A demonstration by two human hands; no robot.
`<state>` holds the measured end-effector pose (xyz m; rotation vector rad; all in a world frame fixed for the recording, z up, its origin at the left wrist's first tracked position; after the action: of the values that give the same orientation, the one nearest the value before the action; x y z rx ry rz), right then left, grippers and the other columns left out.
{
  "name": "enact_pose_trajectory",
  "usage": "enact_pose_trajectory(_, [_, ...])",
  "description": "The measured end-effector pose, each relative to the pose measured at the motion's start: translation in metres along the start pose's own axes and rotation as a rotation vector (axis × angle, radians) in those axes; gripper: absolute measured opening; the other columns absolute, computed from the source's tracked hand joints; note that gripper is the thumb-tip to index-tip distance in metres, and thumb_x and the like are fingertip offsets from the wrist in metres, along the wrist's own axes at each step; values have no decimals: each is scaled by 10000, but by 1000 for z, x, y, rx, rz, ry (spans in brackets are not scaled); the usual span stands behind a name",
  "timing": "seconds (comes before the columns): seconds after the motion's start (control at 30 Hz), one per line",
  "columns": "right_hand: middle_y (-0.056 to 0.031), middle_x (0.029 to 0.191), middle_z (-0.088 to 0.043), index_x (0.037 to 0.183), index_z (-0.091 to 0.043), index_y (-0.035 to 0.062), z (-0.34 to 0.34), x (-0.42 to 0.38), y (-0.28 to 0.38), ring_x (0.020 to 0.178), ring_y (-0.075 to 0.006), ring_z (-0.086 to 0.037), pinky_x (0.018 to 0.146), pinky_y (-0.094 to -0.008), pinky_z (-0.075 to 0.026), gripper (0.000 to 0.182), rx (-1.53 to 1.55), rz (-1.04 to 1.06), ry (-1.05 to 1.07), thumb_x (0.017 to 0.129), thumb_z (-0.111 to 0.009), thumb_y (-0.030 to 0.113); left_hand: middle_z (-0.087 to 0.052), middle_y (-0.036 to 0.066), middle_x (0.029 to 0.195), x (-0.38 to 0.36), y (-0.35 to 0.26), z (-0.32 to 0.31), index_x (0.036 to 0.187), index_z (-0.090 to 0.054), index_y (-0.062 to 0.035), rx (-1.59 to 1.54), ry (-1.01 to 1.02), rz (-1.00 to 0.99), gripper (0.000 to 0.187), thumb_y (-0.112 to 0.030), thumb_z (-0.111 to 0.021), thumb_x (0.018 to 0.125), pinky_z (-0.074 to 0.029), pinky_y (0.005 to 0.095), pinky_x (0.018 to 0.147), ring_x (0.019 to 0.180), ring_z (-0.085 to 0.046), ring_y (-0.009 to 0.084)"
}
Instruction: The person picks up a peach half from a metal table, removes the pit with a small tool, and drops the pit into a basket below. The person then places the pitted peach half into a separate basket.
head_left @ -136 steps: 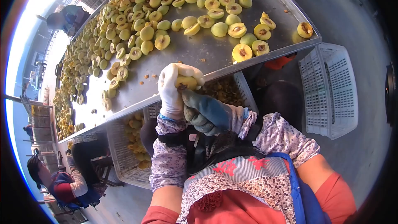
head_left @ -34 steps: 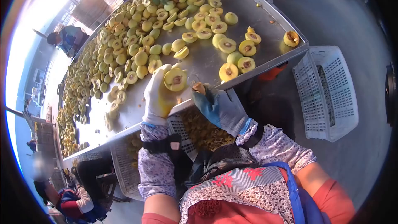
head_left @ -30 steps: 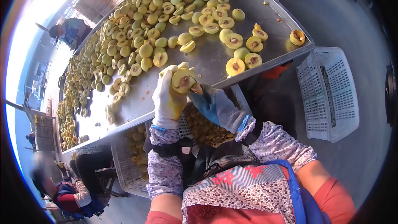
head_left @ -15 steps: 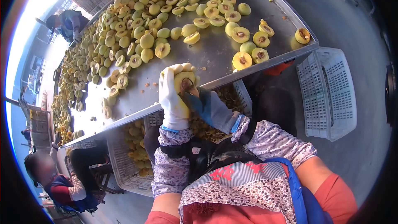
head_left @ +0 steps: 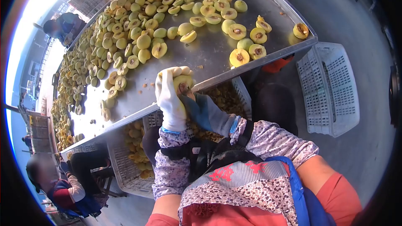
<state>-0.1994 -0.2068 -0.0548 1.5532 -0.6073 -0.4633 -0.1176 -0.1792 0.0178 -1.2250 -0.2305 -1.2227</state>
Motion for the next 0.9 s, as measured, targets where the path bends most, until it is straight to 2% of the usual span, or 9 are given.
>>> enact_pose_trajectory(0.1, [-191,876,-696,1138,-629,29,4,-1,18,800,-212,-680,724,-371,-522,465,-134,101,14,1050,-437,444,-665,128,938,0,9,0,1049,-575,35,-228,5,144,163,5,-611,893,-536,328,760,868,-652,251])
enact_pose_trajectory(0.2, [-157,790,-659,1191,-612,69,0,-12,18,719,-230,-672,654,-369,-523,424,103,-450,156,1066,-403,415,-651,121,898,0,10,-4,1012,-568,37,-629,-12,494,151,46,-615,869,-547,305,682,822,-657,228])
enact_pose_trajectory(0.27, [6,556,-429,754,-512,108,1,-13,24,429,-113,-409,401,-280,-345,646,200,-293,95,931,-451,726,-645,124,895,-1,22,-3,1013,-557,39,-455,87,361,157,62,-611,868,-548,302,653,818,-658,224])
enact_pose_trajectory(0.33, [3,562,-435,762,-517,100,4,-14,33,436,-112,-418,405,-284,-350,642,233,-374,137,938,-455,715,-639,127,892,3,17,-5,1014,-545,41,-284,184,222,165,78,-608,866,-549,298,624,814,-659,220])
enact_pose_trajectory(0.47, [-33,646,-549,979,-634,45,3,-21,19,574,-140,-578,515,-312,-471,479,448,-739,294,1039,-453,484,-670,177,927,0,5,-12,910,-558,26,-713,-1,604,307,-207,-412,1047,-531,291,625,707,-630,205])
enact_pose_trajectory(0.63, [-7,575,-474,815,-582,62,1,-6,-6,466,-119,-466,438,-287,-391,614,204,-222,80,973,-464,644,-670,163,925,-6,25,-18,902,-555,28,-840,-56,742,317,-212,-410,1050,-528,285,607,719,-633,200])
enact_pose_trajectory(0.7, [6,549,-435,788,-556,83,8,-5,9,412,-110,-403,391,-283,-347,648,143,43,-2,938,-471,707,-671,163,909,1,11,-10,882,-556,28,-109,121,-21,335,-220,-409,1052,-523,280,584,694,-632,197])
enact_pose_trajectory(0.77, [-19,610,-545,782,-591,65,9,-22,24,517,-87,-491,500,-263,-412,614,327,-590,257,990,-454,627,-670,158,892,8,5,-6,865,-554,29,-351,169,180,337,-209,-406,1052,-518,274,575,673,-628,190])
enact_pose_trajectory(0.9, [-19,630,-560,775,-589,58,5,-27,24,552,-84,-516,519,-264,-425,608,459,-681,326,986,-478,618,-681,156,886,3,16,-8,858,-561,27,-669,252,470,344,-206,-401,1054,-510,263,564,624,-619,179])
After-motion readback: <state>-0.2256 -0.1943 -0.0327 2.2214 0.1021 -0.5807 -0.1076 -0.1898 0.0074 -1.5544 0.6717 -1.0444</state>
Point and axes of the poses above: each hand's wrist, its own x-axis towards the middle knuckle, its own z-axis out of the back of the hand, y = z × x, the point moved 5 cm from there along x, towards the middle knuckle
